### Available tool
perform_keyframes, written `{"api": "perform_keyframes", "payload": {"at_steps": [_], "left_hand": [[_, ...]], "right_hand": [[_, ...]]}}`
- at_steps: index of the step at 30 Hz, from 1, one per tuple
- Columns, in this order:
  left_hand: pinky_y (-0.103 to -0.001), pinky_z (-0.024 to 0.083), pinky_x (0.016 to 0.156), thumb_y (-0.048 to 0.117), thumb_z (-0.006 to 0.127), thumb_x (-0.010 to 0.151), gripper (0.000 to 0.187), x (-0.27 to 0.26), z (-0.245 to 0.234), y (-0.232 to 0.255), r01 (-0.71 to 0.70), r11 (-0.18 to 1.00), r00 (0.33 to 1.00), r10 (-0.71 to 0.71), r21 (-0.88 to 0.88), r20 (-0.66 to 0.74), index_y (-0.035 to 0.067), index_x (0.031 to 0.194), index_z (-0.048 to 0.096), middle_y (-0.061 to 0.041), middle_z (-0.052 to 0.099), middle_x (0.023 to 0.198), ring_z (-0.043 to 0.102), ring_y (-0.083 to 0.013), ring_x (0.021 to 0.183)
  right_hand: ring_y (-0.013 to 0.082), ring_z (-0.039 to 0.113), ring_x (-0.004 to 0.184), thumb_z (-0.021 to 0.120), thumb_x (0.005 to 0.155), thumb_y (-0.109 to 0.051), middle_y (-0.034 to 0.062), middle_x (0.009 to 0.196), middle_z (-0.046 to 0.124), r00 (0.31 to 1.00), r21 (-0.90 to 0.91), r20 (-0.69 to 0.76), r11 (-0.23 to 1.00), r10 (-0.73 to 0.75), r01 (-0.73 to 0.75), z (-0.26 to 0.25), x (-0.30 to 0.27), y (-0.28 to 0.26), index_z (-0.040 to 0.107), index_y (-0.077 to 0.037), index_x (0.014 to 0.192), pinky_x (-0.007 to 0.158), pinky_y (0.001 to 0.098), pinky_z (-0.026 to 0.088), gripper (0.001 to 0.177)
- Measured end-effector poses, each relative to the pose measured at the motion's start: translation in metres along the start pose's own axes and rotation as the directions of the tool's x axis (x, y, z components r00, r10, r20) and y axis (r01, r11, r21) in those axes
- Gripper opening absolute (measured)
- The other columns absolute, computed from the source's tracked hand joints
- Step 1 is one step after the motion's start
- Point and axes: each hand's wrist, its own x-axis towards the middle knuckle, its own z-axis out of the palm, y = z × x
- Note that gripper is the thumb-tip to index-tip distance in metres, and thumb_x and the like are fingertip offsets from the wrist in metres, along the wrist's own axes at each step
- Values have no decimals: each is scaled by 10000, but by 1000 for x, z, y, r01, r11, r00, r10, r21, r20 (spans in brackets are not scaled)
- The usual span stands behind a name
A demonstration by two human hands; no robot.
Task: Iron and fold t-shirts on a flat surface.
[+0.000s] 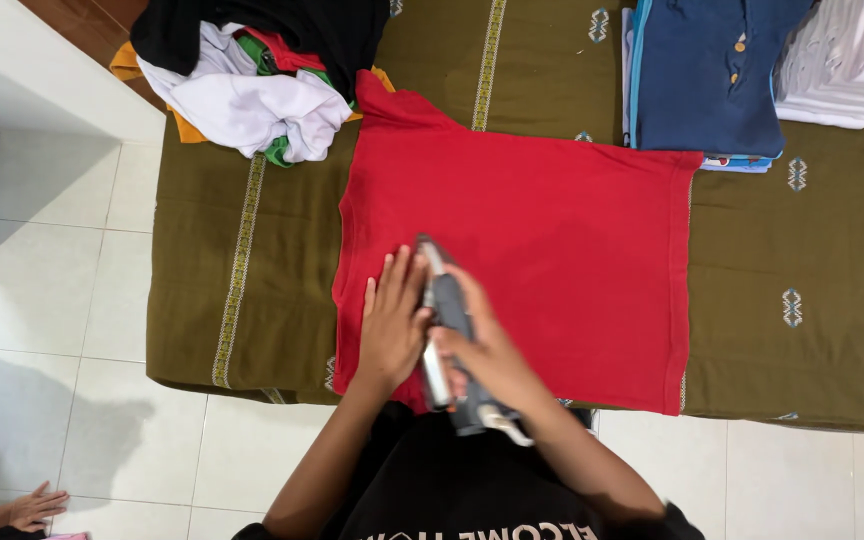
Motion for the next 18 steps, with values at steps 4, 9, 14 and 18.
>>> {"api": "perform_keyframes", "payload": {"at_steps": [4, 9, 14, 18], "left_hand": [[-543, 171, 1227, 440, 476, 1026, 637, 1, 10, 0, -41, 882, 996, -2, 469, 90, 145, 1585, 397, -100, 277, 1682, 204, -295, 1564], [-545, 170, 1232, 400, 525, 1017, 619, 1, 12, 0, -45, 862, 997, 8, 504, 76, 156, 1573, 406, -94, 281, 1678, 205, -289, 1564], [-546, 168, 1232, 395, 521, 1021, 605, 1, 11, 1, -53, 867, 997, 20, 496, 73, 147, 1564, 426, -97, 291, 1676, 209, -295, 1564], [-562, 139, 1234, 371, 470, 1053, 561, 1, 12, 4, -36, 888, 998, 11, 458, 58, 130, 1557, 433, -98, 292, 1677, 203, -300, 1571]], "right_hand": [[112, 486, 448, 639, 908, -115, 62, 788, 524, 975, -70, -221, 996, 38, -55, -57, -42, -29, 239, -258, 1575, 384, 277, 443, 791], [125, 438, 444, 562, 902, -60, 75, 764, 478, 837, -63, -536, 994, -109, 89, -159, -94, -26, 270, -277, 1629, 394, 296, 420, 814], [85, 406, 468, 516, 960, -63, 59, 811, 473, 819, 21, -552, 980, -155, 200, -187, -99, -29, 251, -337, 1649, 409, 262, 395, 787], [96, 431, 428, 573, 904, -33, 77, 776, 475, 930, 132, -363, 985, -57, 112, -163, -74, -26, 283, -353, 1598, 366, 276, 407, 818]]}}
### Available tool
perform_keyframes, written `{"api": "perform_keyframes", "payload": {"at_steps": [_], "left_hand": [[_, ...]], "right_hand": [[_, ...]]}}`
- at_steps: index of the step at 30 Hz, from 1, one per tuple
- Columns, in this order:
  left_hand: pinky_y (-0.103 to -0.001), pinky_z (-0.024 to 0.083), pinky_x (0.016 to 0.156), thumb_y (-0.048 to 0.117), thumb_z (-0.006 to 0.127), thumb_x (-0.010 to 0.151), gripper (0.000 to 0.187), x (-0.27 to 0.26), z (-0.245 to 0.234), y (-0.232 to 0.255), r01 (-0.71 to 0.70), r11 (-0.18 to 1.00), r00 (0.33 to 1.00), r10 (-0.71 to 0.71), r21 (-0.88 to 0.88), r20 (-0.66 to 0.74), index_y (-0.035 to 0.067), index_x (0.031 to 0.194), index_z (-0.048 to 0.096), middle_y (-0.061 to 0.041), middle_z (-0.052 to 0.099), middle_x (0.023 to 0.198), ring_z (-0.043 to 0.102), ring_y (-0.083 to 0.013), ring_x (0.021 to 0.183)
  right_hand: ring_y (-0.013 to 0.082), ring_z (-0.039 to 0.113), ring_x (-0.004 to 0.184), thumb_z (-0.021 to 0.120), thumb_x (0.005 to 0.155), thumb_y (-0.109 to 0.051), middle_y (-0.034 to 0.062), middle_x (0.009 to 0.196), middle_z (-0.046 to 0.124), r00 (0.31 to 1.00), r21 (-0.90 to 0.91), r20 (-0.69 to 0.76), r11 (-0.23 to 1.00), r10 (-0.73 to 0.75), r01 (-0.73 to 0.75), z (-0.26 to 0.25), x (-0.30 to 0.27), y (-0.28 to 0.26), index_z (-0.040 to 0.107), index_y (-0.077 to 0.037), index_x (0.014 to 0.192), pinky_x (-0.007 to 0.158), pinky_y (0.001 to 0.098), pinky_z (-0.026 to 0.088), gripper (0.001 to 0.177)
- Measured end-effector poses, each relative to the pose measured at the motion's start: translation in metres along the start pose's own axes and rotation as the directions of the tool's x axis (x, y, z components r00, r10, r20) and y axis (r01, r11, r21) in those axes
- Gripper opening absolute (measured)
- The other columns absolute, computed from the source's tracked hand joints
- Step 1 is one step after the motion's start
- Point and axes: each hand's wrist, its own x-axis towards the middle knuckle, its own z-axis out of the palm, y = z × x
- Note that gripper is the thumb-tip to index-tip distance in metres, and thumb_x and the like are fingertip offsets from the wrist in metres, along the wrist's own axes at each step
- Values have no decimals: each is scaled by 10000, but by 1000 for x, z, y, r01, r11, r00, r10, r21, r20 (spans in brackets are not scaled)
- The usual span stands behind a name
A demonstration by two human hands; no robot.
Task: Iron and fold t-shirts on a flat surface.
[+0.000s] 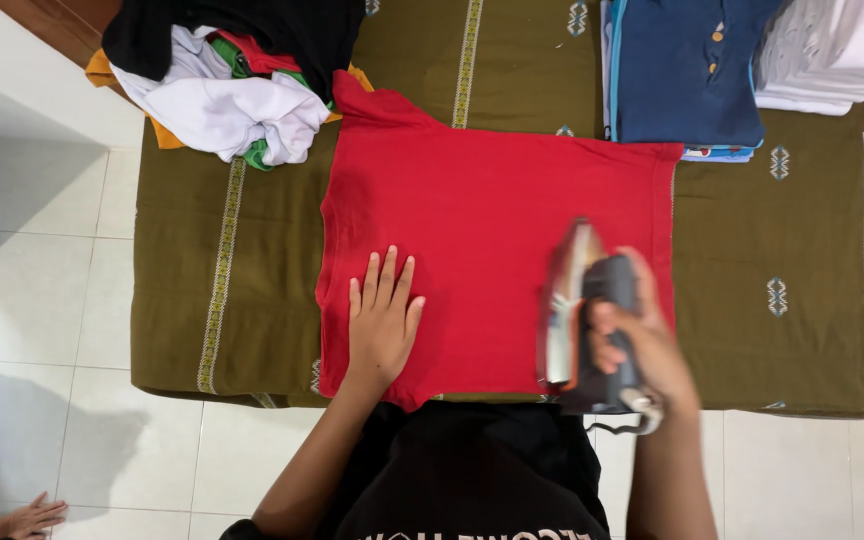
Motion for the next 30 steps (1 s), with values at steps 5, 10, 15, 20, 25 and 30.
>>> {"api": "perform_keyframes", "payload": {"at_steps": [5, 10, 15, 20, 25, 30], "left_hand": [[-551, 111, 1267, 314, 335, 1110, 528, 16, -2, 13, 67, 937, 997, -51, -344, 57, 90, 1584, 390, -109, 278, 1700, 197, -297, 1595], [-533, 145, 1264, 317, 329, 1102, 565, 31, 17, 23, -17, 922, 998, 36, -388, 42, 53, 1601, 343, -139, 250, 1707, 206, -307, 1586], [-540, 171, 1232, 383, 457, 1045, 645, 31, 21, 28, -76, 997, 995, 76, -4, 66, 52, 1584, 333, -139, 254, 1676, 212, -307, 1560], [-545, 183, 1231, 383, 480, 1040, 644, 30, 26, 26, -98, 994, 994, 96, 44, 52, 59, 1580, 346, -143, 257, 1680, 212, -304, 1560], [-559, 185, 1230, 382, 485, 1038, 646, 31, 27, 25, -100, 995, 994, 99, 28, 42, 59, 1581, 353, -147, 256, 1681, 209, -308, 1562], [-638, 178, 1176, 430, 509, 1003, 641, 30, 15, 26, -6, 987, 1000, 9, 162, -16, 114, 1548, 392, -129, 273, 1649, 236, -287, 1531]], "right_hand": [[107, 483, 424, 614, 863, -23, 74, 859, 579, 951, -144, 215, 970, 223, -195, 95, 2, 1, 266, -346, 1549, 368, 271, 436, 835], [126, 519, 468, 612, 982, -77, 116, 764, 545, 859, -314, 441, 941, 259, -122, 115, 29, -3, 286, -259, 1603, 444, 268, 478, 724], [105, 475, 476, 601, 911, -64, 56, 779, 506, 967, -274, 239, 962, 90, -22, 75, 56, -31, 267, -292, 1583, 416, 277, 448, 784], [109, 449, 500, 586, 935, -62, 52, 809, 486, 997, -197, 27, 978, -67, 71, -16, 58, -41, 271, -310, 1615, 436, 284, 423, 789], [95, 429, 525, 546, 981, -74, 54, 831, 487, 971, -136, -146, 976, -191, 172, -55, 50, -42, 272, -321, 1646, 458, 281, 410, 760], [84, 424, 511, 540, 984, -63, 42, 814, 483, 989, 6, -77, 992, -124, 125, -36, 56, -33, 270, -383, 1640, 459, 265, 411, 779]]}}
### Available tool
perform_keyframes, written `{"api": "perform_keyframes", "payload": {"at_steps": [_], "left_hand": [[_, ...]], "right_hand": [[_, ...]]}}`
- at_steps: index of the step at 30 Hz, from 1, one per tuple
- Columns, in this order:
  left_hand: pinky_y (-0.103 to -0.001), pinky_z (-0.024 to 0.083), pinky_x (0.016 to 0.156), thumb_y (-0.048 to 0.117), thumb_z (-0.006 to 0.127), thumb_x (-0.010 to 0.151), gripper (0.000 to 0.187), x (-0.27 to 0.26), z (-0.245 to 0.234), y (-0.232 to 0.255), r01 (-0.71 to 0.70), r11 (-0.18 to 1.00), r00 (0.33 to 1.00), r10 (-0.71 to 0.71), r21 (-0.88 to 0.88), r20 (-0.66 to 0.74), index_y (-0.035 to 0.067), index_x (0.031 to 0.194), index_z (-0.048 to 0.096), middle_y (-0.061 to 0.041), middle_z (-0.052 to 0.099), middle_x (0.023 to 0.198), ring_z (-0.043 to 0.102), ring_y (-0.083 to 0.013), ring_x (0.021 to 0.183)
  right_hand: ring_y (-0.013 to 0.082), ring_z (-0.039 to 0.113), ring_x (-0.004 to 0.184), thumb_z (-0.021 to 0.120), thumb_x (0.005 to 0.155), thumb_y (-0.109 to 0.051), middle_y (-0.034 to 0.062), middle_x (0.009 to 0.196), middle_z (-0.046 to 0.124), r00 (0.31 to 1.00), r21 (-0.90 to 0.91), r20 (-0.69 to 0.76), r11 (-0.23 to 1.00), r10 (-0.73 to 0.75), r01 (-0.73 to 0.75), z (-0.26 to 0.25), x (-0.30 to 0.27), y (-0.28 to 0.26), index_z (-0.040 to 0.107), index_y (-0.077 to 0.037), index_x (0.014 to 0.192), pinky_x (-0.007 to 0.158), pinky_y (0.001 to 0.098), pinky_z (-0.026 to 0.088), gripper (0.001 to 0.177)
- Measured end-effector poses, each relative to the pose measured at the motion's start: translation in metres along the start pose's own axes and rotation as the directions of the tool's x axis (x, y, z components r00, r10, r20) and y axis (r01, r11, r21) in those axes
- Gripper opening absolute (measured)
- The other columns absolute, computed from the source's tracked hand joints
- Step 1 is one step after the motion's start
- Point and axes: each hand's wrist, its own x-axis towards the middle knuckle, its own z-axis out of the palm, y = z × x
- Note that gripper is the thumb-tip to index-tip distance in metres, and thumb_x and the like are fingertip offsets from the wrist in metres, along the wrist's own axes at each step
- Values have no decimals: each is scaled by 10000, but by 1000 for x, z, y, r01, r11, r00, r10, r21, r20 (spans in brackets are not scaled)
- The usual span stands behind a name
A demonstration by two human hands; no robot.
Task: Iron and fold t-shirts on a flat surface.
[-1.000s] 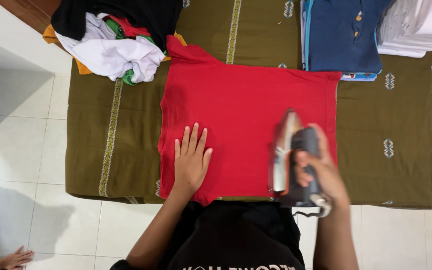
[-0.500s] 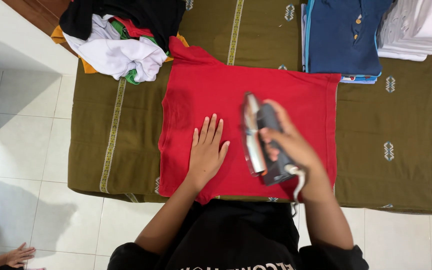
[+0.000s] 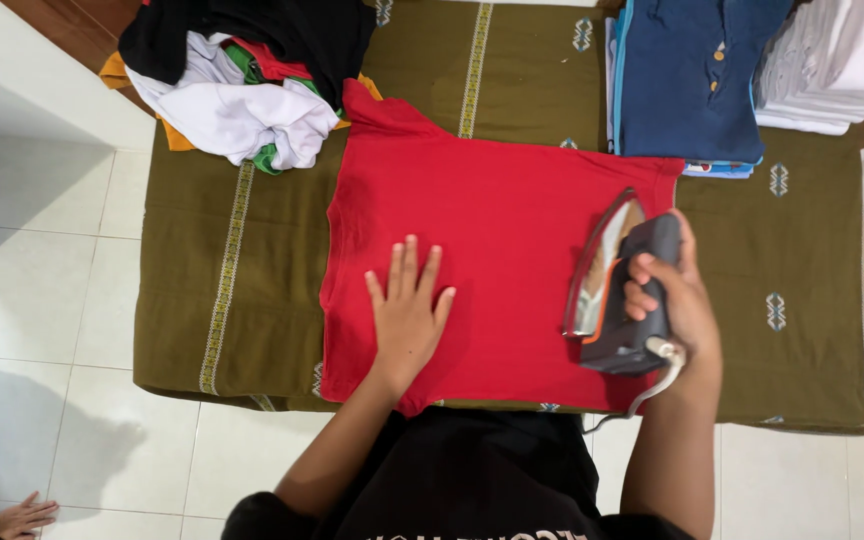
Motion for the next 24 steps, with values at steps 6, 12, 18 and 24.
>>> {"api": "perform_keyframes", "payload": {"at_steps": [6, 12, 18, 24], "left_hand": [[-591, 228, 1179, 405, 512, 1010, 633, -11, -13, -45, 181, 983, 975, -181, -18, -128, 53, 1531, 436, -201, 321, 1626, 277, -347, 1510], [-543, 272, 1207, 278, 441, 1076, 516, -21, -15, -58, 140, 957, 970, -184, -252, -156, 18, 1520, 475, -165, 409, 1620, 334, -343, 1531], [-516, 324, 1186, 227, 407, 1080, 456, -11, -33, -74, 198, 890, 955, -270, -411, -126, 31, 1473, 529, -141, 455, 1591, 415, -327, 1477], [-579, 281, 1184, 145, 481, 1005, 482, -20, -25, -106, 94, 976, 977, -128, -196, -171, 34, 1473, 526, -144, 461, 1581, 390, -319, 1496]], "right_hand": [[84, 434, 468, 585, 930, -31, 61, 805, 514, 976, 52, 169, 987, 139, -150, 100, 10, 23, 288, -397, 1597, 405, 254, 411, 817], [119, 488, 467, 612, 917, -37, 72, 787, 519, 871, -35, 410, 959, 272, -283, 216, 15, 63, 223, -389, 1579, 415, 296, 466, 845], [149, 534, 499, 591, 944, -36, 85, 816, 527, 839, -18, 522, 986, 152, -168, 286, 55, 76, 213, -272, 1595, 463, 317, 508, 789], [129, 518, 479, 586, 950, -52, 79, 782, 509, 859, -59, 489, 988, 153, -143, 288, 31, 81, 206, -279, 1582, 433, 318, 497, 771]]}}
